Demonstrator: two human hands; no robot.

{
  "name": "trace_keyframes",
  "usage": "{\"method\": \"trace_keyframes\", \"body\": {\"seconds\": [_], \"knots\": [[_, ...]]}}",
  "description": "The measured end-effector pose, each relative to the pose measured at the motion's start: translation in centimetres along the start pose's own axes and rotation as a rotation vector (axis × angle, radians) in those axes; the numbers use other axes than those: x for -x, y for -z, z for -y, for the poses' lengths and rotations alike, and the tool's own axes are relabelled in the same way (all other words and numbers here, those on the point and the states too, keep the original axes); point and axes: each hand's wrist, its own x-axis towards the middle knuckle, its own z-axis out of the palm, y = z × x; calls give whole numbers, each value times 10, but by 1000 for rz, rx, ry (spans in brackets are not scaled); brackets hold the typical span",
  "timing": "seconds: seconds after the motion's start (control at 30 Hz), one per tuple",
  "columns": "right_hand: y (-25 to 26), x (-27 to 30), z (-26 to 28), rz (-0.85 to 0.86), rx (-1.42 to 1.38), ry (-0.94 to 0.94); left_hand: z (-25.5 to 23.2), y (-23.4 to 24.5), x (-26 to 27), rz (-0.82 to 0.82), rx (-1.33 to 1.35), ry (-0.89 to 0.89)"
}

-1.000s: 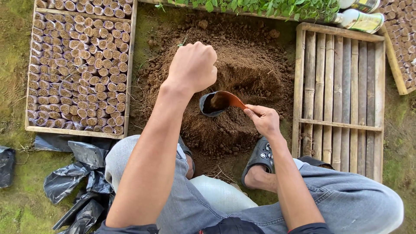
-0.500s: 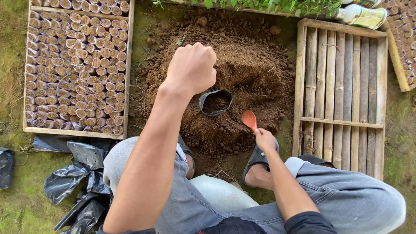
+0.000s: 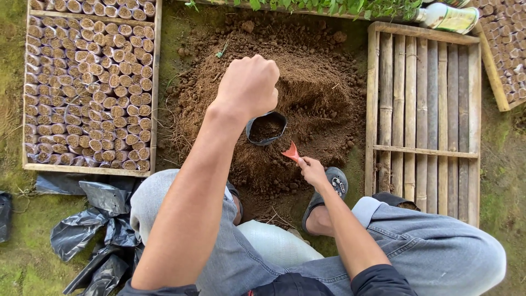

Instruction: The person scoops soil from a pile using an orange plastic scoop and fills black plastic planting pouches. They hold the pouch open with one hand while filling it, then place the filled pouch onto a bamboo tray.

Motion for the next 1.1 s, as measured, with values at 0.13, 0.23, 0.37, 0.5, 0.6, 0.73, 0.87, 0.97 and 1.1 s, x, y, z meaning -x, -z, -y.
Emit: {"method": "trace_keyframes", "body": {"seconds": [0.13,0.23,0.37,0.5,0.6,0.73,0.87,0.97,1.1], "knots": [[9,-11,-11,-64,117,109,6,-6,0,-6,1,3],[17,-32,-22,-241,89,162,16,-17,-6,-145,99,-79],[40,0,22,-290,-4,291,6,-3,0,-67,56,-17],[57,19,62,-282,-53,485,3,-2,0,-33,2,-4],[64,25,75,-172,-185,560,3,1,2,-21,16,14],[69,44,94,-114,-89,576,6,1,1,-31,-6,19],[63,35,87,-293,327,782,6,3,1,-19,12,25],[56,31,79,-404,329,977,1,8,3,9,36,33],[51,22,66,-460,-92,772,4,5,2,-50,47,-9]]}}
